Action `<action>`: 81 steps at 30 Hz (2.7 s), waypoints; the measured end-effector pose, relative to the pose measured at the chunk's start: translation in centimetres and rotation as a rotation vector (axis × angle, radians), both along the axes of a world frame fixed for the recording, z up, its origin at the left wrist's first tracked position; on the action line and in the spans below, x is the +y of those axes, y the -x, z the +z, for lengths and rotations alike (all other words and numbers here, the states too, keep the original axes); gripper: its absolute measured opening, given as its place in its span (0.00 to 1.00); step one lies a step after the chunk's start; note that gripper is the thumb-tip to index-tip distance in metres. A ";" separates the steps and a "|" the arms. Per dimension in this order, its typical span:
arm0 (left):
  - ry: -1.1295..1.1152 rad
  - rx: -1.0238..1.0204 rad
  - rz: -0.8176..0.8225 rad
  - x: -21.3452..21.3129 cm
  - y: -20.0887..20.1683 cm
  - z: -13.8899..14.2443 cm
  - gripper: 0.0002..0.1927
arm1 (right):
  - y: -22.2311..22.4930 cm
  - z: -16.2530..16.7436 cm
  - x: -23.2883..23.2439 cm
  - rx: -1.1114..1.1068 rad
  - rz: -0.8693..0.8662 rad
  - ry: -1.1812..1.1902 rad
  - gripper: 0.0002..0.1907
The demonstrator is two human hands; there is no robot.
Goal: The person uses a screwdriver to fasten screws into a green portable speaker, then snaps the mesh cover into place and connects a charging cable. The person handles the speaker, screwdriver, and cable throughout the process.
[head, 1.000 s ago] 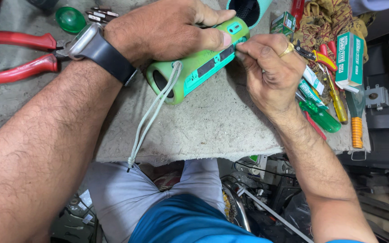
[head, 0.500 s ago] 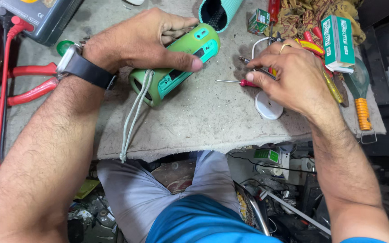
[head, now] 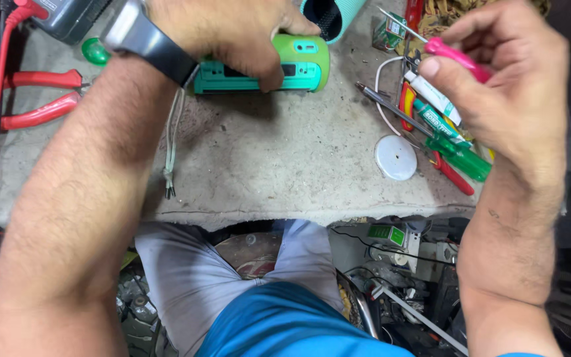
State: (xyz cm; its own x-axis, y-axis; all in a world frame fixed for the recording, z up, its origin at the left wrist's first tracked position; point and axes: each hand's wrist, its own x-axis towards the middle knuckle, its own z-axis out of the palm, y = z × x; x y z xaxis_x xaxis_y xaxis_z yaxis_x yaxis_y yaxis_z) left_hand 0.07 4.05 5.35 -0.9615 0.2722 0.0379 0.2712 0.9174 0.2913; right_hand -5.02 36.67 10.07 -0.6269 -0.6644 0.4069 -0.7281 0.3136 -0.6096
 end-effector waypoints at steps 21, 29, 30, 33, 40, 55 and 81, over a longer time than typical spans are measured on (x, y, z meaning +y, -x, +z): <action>0.084 0.487 0.058 1.2 -1.9 -2.7 0.32 | 1.2 -4.6 -8.3 -0.006 0.317 0.167 0.19; 0.087 0.563 0.056 1.3 -1.7 -3.3 0.30 | 1.2 -4.8 -8.5 0.011 0.310 0.144 0.18; 0.077 0.561 0.054 1.3 -1.6 -3.3 0.30 | 1.3 -4.8 -8.4 0.035 0.327 0.132 0.18; 0.051 0.560 0.051 1.2 -1.7 -3.4 0.30 | 1.4 -5.0 -8.3 0.047 0.342 0.127 0.19; 0.000 0.598 0.027 1.2 -1.8 -3.2 0.29 | 0.5 -4.7 -8.2 0.230 0.320 0.084 0.22; -0.065 0.515 0.015 1.1 -2.0 -3.2 0.34 | -0.8 -3.4 -9.2 0.465 0.148 0.083 0.17; 0.033 0.515 -0.001 0.8 -1.5 -3.5 0.33 | -0.1 -3.4 -9.2 0.261 0.261 0.171 0.14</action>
